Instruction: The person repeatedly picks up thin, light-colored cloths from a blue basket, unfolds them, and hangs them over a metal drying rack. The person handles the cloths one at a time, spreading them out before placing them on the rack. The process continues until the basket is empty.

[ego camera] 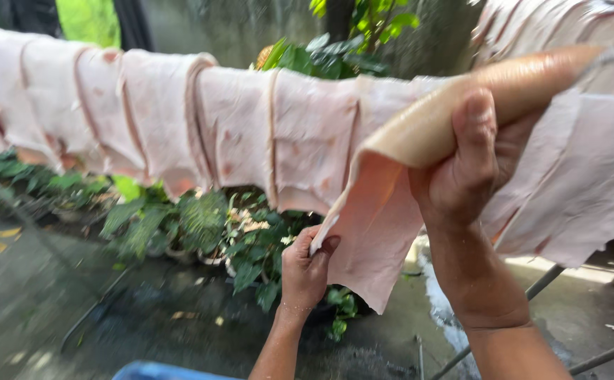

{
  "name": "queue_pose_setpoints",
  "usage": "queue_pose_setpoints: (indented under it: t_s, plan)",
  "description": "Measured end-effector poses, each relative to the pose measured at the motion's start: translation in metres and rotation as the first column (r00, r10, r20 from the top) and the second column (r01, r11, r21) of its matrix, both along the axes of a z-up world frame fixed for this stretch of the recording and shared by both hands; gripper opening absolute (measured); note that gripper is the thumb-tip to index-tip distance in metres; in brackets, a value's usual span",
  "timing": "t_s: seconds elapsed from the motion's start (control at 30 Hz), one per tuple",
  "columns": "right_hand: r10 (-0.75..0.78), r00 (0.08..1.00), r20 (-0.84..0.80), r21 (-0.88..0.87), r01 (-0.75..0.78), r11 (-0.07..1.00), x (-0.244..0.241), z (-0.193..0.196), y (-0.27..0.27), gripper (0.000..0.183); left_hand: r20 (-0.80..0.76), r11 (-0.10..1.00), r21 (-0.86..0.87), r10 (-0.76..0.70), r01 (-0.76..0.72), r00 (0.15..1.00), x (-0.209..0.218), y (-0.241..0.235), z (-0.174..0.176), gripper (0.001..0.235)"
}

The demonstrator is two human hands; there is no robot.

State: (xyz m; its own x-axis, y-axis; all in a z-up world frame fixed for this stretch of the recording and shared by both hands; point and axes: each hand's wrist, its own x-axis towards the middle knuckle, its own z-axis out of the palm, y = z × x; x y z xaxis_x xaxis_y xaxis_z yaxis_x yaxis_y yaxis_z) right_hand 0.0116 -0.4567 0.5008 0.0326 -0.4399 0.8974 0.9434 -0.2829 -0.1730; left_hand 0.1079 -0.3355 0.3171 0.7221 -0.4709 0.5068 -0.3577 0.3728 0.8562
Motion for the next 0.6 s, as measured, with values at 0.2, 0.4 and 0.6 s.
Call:
queue_pose_setpoints:
  t_s: [0.2,0.4,0.6]
  plan:
    - [-0.108,0.994,-0.025,-0.164,0.103,0.981,0.045,0.102,-0.073,0.041,0.023,0.964,-0.188,-0.185,0.186,0.982,0.040,-0.060,0.071,0.026]
    - [-0.455,0.739,-0.496,-0.135,0.452,0.882,0.142,0.183,-0.174,0.044,-0.085,0.985,-0.019,-0.175,0.174,0.981,0.101,-0.120,0.121,0.042]
    - [-0.773,-0.477,-0.418,-0.855,-0.080,0.512,0.150,0.111,-0.208,0.074,0.041,0.993,0.108,-0.041,0.037,0.998,0.126,-0.140,0.105,0.039]
